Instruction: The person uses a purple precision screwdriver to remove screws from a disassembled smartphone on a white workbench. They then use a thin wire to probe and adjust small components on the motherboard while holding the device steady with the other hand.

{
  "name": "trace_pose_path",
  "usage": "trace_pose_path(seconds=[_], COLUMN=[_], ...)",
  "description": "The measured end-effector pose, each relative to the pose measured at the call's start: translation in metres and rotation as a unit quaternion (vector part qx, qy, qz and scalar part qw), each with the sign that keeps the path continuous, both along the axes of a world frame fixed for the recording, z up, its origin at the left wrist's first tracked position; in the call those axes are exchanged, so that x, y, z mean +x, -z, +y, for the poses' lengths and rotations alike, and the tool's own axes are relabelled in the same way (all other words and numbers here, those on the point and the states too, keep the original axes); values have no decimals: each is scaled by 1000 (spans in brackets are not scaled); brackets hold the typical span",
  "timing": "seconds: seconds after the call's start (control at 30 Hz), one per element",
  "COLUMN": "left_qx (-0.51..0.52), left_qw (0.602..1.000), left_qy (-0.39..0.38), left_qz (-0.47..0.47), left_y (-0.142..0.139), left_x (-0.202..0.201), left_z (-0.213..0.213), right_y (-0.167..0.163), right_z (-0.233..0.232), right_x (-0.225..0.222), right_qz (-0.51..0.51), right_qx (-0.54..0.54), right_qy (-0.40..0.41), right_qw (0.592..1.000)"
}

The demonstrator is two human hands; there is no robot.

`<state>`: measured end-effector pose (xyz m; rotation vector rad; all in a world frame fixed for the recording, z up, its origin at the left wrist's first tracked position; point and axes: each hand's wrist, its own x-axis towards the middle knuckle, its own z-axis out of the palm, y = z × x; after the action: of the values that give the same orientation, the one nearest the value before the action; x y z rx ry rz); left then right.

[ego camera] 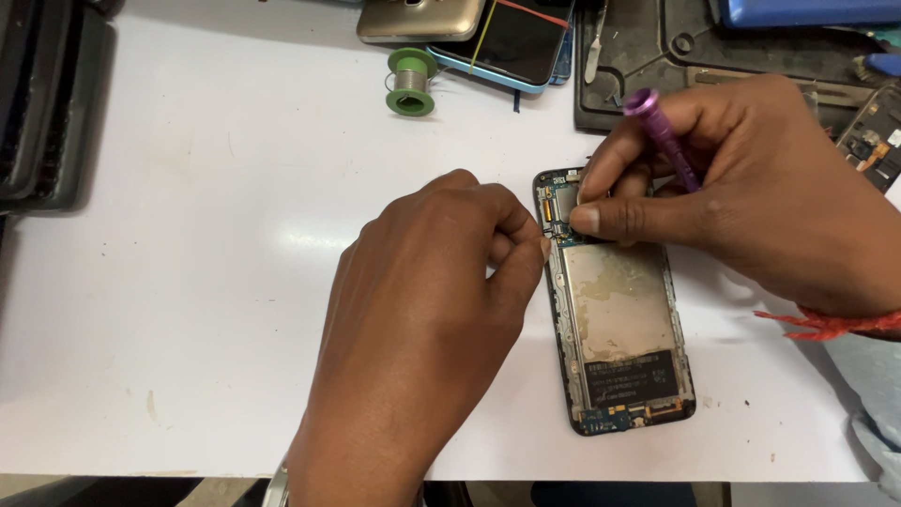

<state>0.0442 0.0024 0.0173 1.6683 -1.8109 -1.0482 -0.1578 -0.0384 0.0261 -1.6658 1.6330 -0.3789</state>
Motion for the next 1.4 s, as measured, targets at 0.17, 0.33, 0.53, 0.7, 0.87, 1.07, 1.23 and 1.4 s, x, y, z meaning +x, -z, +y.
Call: trace_pose_path(seconds=[0.17,0.33,0.53,0.7,0.87,1.07,1.23,1.4], left_qx=[39,22,24,43,40,52,64,80], left_qw=[999,1000,1000,999,999,998,997,996], left_qy=[0,3,3,3,6,9,6,9], left_qz=[-14,-10,-10,-23,-29,-37,-37,-48], left_y=[0,1,1,1,1,0,-1,-4], left_x=[-1,-1,-1,-2,-2,-2,-3,-4], left_z=[-2,-1,0,-1,-2,-2,-3,-4], right_y=[4,6,6,7,9,6,7,7], right_z=[6,15,17,17,20,21,21,21], right_x=[-6,-5,-1,-3,-2,-1,0,1], right_qz=[-81,-77,-69,-81,-80,-59,-63,-87], right_qx=[-65,-135,-175,-158,-156,-154,-150,-149], right_qy=[-19,-60,-85,-84,-75,-75,-71,-75], right_qw=[994,986,978,981,982,983,984,982])
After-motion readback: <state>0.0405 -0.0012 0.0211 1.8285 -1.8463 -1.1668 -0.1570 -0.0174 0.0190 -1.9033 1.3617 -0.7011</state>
